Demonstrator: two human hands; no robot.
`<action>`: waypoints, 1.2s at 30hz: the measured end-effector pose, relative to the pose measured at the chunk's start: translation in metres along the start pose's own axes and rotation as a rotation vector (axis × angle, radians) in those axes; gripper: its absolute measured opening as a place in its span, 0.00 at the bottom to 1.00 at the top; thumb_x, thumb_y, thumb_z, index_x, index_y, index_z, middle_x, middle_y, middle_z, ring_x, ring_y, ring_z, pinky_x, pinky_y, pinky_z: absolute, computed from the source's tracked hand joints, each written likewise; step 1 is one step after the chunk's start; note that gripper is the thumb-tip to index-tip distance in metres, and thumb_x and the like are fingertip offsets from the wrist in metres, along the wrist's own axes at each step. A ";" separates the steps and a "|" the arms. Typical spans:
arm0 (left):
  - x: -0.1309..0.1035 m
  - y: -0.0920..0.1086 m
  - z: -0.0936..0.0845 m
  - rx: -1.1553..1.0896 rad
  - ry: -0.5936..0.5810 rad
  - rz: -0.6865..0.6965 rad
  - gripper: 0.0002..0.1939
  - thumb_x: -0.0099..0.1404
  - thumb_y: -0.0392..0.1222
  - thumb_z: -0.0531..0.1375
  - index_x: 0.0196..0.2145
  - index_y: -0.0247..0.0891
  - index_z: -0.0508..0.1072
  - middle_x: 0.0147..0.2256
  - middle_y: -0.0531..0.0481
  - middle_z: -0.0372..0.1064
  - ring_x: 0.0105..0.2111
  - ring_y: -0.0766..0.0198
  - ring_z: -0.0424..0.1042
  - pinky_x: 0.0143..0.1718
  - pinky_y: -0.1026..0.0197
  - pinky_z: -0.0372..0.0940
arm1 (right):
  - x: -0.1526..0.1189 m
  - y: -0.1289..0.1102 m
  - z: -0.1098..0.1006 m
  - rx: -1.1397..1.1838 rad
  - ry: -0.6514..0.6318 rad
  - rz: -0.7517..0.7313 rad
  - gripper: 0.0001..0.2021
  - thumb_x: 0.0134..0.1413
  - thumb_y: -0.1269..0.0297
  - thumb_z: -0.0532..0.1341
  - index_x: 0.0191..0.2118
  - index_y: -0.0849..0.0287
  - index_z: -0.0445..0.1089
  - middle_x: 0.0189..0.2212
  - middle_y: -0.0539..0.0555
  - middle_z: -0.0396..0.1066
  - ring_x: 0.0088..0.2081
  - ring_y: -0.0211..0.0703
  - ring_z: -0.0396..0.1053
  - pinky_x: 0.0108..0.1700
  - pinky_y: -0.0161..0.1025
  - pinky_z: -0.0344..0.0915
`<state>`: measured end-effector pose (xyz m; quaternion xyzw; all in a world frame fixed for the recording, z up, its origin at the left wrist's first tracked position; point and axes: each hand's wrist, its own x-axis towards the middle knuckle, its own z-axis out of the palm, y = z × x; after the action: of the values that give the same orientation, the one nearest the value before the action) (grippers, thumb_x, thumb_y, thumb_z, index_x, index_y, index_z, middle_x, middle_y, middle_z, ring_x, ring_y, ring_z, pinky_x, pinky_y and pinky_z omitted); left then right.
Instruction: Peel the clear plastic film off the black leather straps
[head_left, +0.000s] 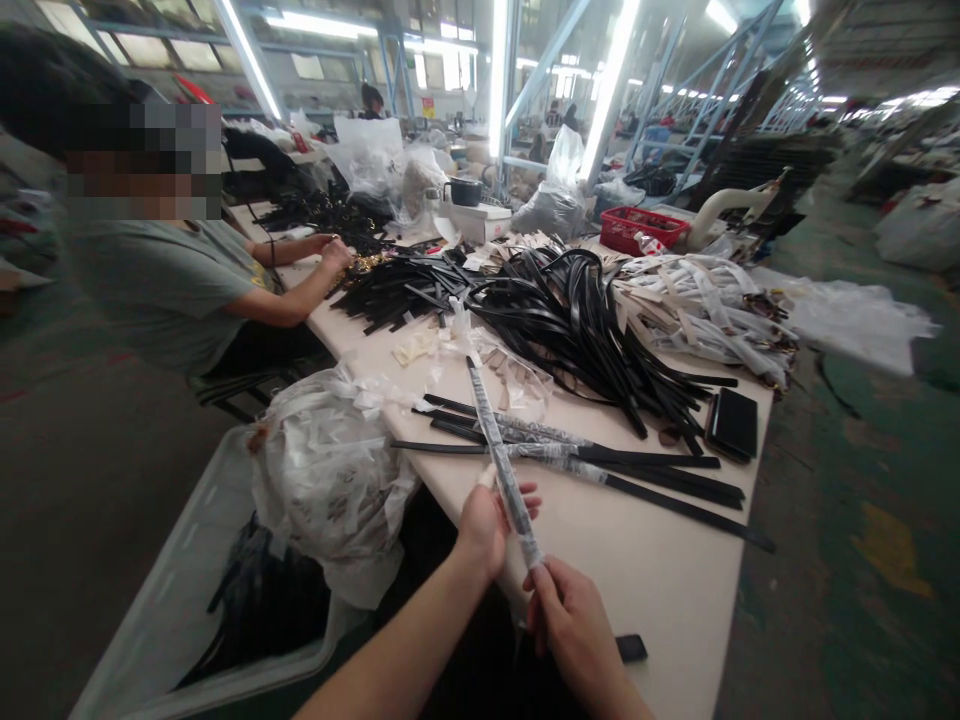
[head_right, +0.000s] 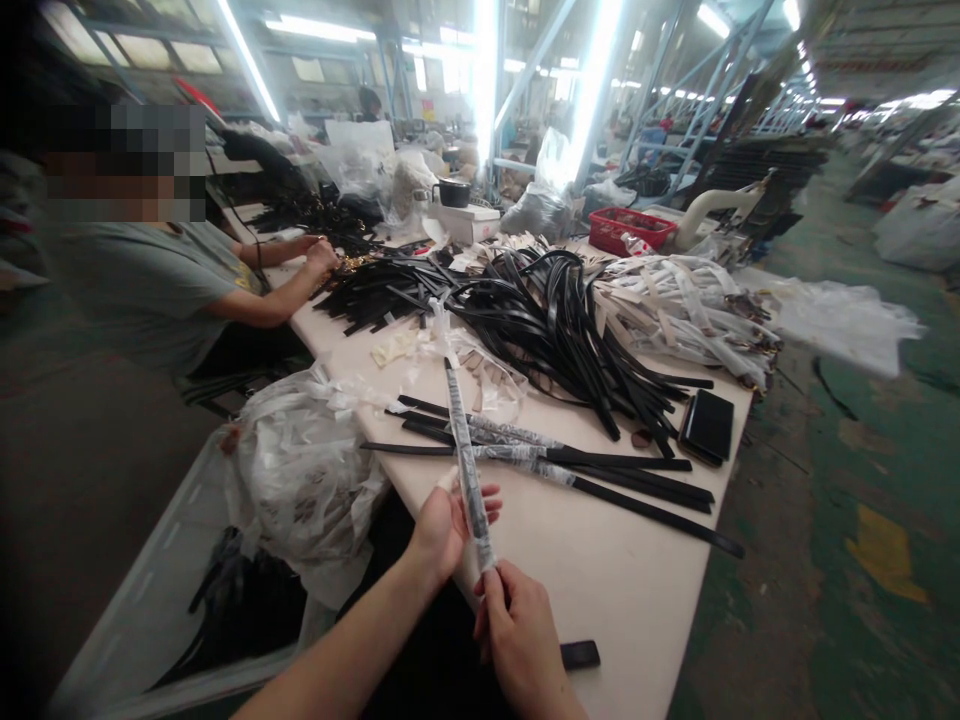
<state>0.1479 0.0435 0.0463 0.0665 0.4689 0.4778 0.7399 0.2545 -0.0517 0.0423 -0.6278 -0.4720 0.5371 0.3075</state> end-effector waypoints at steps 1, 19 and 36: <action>0.005 0.006 0.004 0.012 0.011 0.039 0.14 0.65 0.46 0.54 0.39 0.32 0.71 0.34 0.37 0.77 0.27 0.58 0.77 0.35 0.55 0.71 | 0.000 0.000 0.001 0.011 0.001 0.019 0.26 0.63 0.40 0.48 0.31 0.58 0.68 0.15 0.49 0.68 0.13 0.38 0.63 0.16 0.33 0.55; -0.011 -0.027 0.005 0.109 0.028 0.124 0.13 0.62 0.51 0.57 0.33 0.36 0.68 0.25 0.47 0.73 0.21 0.62 0.71 0.21 0.64 0.60 | 0.014 0.003 -0.004 -0.064 0.040 0.014 0.25 0.64 0.43 0.49 0.29 0.58 0.68 0.17 0.51 0.71 0.17 0.40 0.68 0.19 0.33 0.60; -0.039 -0.052 -0.018 0.262 -0.176 0.125 0.17 0.65 0.56 0.58 0.37 0.36 0.69 0.22 0.51 0.68 0.21 0.63 0.69 0.26 0.62 0.62 | 0.150 -0.084 -0.022 0.294 -0.245 -0.001 0.20 0.54 0.47 0.64 0.38 0.62 0.72 0.26 0.54 0.75 0.23 0.39 0.71 0.27 0.35 0.66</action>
<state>0.1636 -0.0210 0.0325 0.2328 0.4554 0.4500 0.7321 0.2502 0.1204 0.0647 -0.5058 -0.4227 0.6724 0.3366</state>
